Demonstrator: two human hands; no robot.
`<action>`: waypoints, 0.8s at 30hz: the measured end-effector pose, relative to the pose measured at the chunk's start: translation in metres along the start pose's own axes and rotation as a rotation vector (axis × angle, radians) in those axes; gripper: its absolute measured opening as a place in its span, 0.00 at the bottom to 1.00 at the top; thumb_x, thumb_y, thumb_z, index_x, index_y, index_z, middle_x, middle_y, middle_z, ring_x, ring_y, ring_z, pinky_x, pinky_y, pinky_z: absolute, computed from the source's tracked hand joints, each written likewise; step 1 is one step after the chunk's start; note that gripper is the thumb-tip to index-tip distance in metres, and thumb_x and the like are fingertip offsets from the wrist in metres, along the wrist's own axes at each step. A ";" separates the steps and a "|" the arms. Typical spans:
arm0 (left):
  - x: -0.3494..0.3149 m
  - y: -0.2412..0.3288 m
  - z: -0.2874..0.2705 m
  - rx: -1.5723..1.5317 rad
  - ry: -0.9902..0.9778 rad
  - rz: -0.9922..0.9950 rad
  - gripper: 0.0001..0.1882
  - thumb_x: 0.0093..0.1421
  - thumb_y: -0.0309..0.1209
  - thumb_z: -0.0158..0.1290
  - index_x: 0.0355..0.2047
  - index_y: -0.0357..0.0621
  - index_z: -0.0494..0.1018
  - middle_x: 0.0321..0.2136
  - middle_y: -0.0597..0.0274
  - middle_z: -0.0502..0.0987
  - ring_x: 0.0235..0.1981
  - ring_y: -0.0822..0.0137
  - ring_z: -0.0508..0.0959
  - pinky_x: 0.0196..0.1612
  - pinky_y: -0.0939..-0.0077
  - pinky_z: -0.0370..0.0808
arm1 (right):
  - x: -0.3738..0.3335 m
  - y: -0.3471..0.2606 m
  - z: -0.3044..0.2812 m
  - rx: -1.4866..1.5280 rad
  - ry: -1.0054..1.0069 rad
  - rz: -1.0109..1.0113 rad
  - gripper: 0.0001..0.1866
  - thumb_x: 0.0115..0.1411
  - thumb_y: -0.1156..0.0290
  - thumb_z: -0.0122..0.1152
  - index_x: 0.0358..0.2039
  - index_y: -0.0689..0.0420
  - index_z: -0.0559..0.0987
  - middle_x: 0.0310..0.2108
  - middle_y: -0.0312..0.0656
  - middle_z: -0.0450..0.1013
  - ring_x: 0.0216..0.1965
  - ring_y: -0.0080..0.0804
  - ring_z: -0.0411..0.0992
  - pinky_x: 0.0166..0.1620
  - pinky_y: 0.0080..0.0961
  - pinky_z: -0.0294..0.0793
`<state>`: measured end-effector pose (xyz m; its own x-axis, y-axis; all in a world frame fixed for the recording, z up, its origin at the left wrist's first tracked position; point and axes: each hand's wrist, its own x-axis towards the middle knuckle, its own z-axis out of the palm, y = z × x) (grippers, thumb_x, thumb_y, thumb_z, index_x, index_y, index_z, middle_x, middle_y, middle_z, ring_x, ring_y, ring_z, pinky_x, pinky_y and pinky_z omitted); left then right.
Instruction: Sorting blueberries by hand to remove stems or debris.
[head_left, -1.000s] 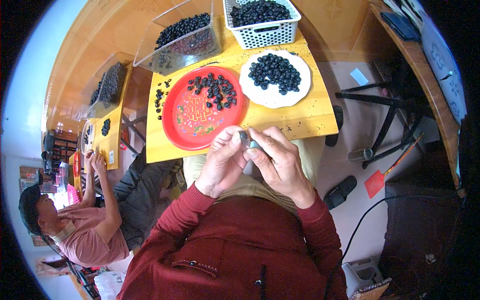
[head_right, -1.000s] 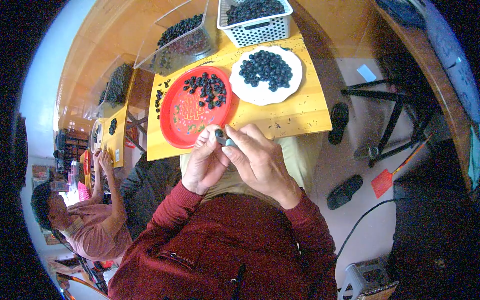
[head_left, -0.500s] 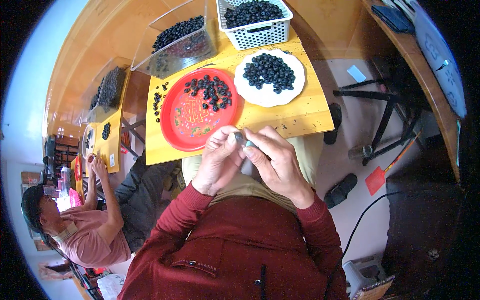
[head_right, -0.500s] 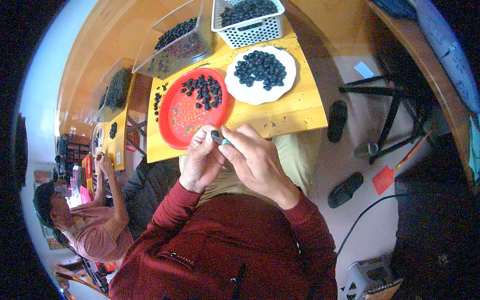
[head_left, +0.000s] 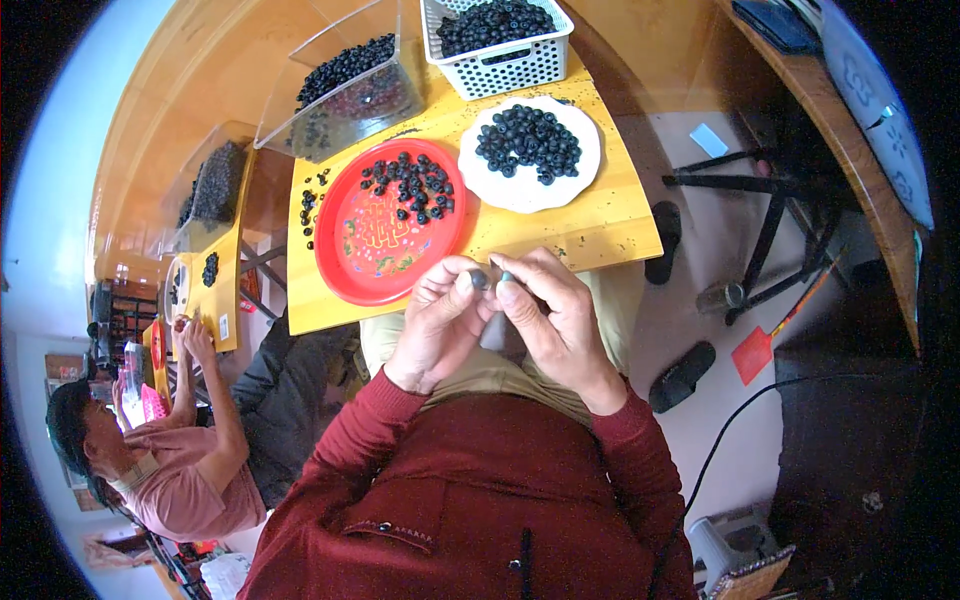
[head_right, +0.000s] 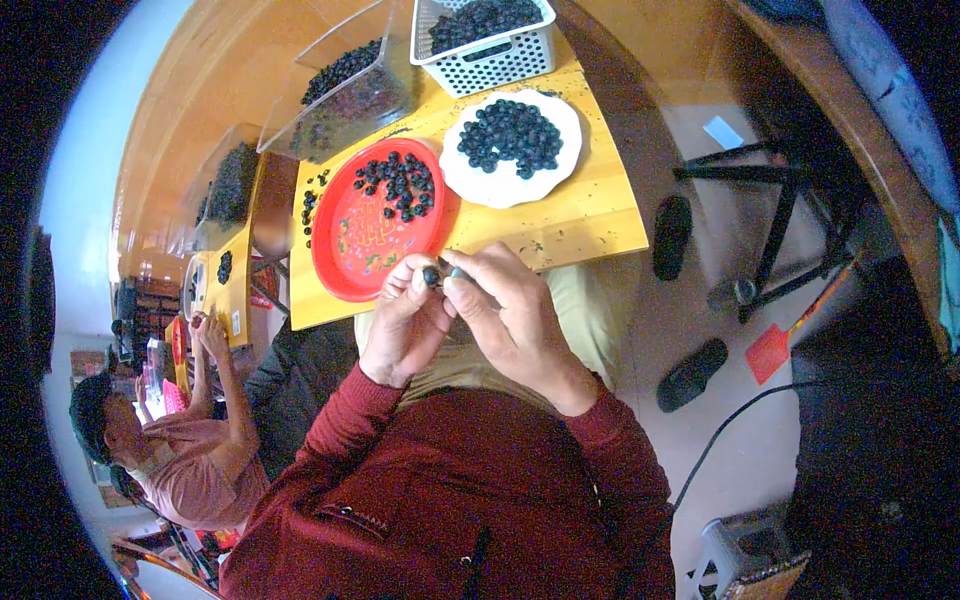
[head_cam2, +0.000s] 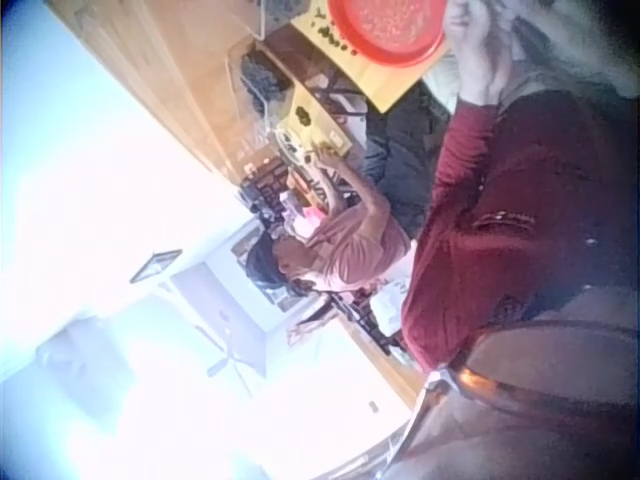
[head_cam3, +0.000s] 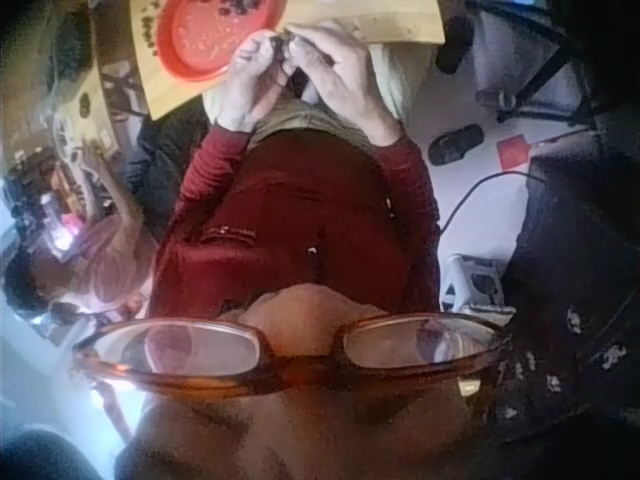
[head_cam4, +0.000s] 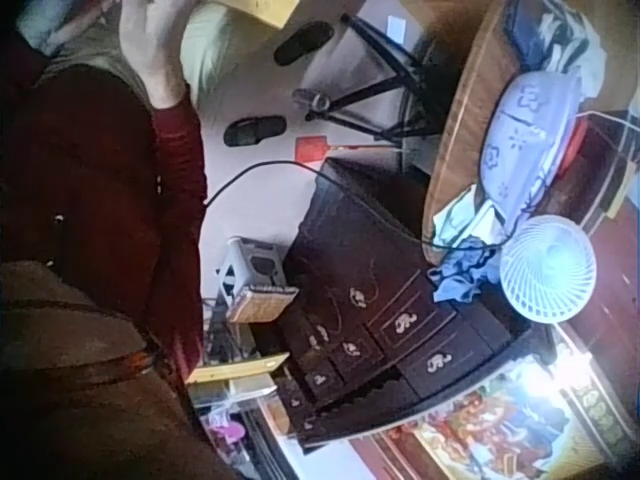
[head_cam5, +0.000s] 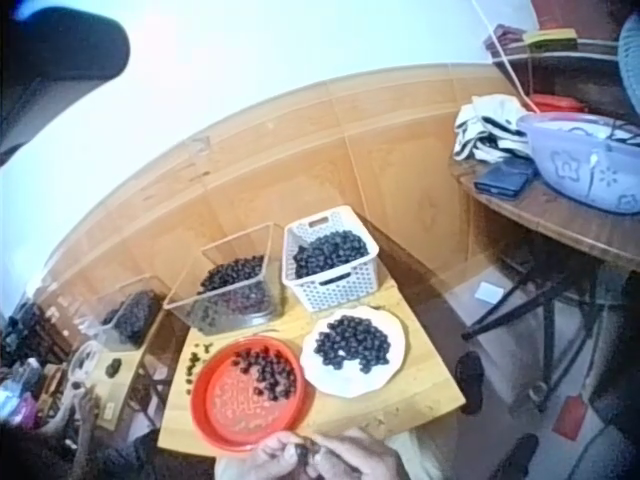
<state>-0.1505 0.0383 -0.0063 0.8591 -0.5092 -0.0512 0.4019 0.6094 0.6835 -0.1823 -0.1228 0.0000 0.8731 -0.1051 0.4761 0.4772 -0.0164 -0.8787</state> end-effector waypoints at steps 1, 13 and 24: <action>0.000 -0.001 -0.001 0.003 0.042 0.004 0.06 0.64 0.28 0.54 0.41 0.42 0.73 0.37 0.63 0.78 0.41 0.69 0.77 0.48 0.72 0.75 | 0.000 -0.001 0.001 0.000 0.001 0.001 0.14 0.64 0.70 0.56 0.45 0.69 0.76 0.31 0.46 0.71 0.31 0.35 0.72 0.34 0.27 0.71; -0.005 -0.001 -0.001 0.038 0.010 -0.045 0.08 0.64 0.27 0.54 0.42 0.40 0.74 0.42 0.59 0.78 0.42 0.67 0.78 0.48 0.69 0.76 | -0.001 0.000 0.002 0.377 -0.019 0.405 0.12 0.64 0.68 0.61 0.38 0.65 0.77 0.27 0.34 0.71 0.30 0.19 0.69 0.33 0.21 0.69; 0.022 0.054 -0.054 1.191 0.340 0.290 0.08 0.58 0.23 0.60 0.39 0.39 0.79 0.33 0.66 0.80 0.33 0.76 0.77 0.37 0.82 0.74 | -0.015 0.023 -0.010 0.145 0.101 0.412 0.12 0.61 0.71 0.62 0.42 0.67 0.78 0.32 0.36 0.75 0.32 0.15 0.68 0.36 0.17 0.68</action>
<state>-0.0927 0.0928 -0.0097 0.9760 -0.1612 0.1467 -0.1944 -0.3390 0.9205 -0.1853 -0.1318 -0.0274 0.9824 -0.1707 0.0752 0.1071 0.1858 -0.9767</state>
